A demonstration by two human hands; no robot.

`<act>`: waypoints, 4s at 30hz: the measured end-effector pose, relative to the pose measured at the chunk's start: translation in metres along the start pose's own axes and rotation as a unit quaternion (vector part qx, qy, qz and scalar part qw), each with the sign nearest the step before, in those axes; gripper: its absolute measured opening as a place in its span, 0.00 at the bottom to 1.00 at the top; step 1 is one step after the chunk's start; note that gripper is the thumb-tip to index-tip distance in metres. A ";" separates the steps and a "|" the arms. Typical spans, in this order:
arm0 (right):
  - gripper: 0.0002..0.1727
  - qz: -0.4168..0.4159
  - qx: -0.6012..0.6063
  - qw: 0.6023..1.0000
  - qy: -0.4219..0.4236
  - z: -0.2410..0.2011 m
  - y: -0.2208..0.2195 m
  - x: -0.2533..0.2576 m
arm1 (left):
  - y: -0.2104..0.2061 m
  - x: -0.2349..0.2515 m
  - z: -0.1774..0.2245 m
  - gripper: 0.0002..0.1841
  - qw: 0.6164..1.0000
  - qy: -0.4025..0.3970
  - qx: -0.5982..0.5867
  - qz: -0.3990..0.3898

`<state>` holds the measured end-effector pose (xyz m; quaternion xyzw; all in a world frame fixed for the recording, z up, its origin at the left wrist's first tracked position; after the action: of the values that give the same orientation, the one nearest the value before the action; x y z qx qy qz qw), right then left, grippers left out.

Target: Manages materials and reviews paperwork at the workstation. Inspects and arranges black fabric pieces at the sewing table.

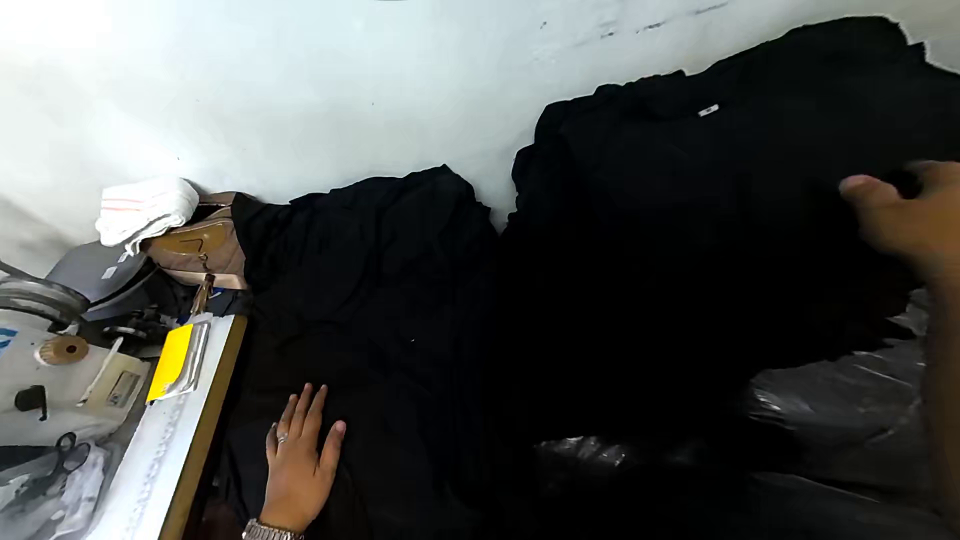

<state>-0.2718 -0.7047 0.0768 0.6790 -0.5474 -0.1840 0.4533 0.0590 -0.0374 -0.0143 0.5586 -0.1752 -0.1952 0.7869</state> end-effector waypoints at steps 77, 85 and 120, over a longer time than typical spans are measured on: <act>0.24 -0.421 -0.024 0.432 0.797 -0.475 -0.193 -0.501 | -0.026 -0.102 -0.160 0.31 0.831 0.334 -0.438 0.074; 0.28 -0.447 -0.049 0.484 0.750 -0.546 -0.241 -0.490 | 0.070 -0.106 -0.155 0.16 0.900 0.161 -0.228 0.336; 0.29 -0.620 0.285 0.667 0.298 -0.636 -0.390 -0.478 | 0.096 0.040 -0.193 0.40 0.905 0.419 -0.073 0.024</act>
<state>0.2690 -0.0104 -0.0282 0.9767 0.1387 -0.0452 0.1577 0.1996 0.1281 0.0179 0.5257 0.1720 0.0637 0.8307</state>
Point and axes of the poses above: each hand's wrist, its own x-axis towards the middle knuckle, its own y-axis out of the back of the hand, z = x × y, the point moved 8 cm from there along x, towards the middle knuckle, and after that the axes turned 5 degrees about y, right-handed, at the moved point
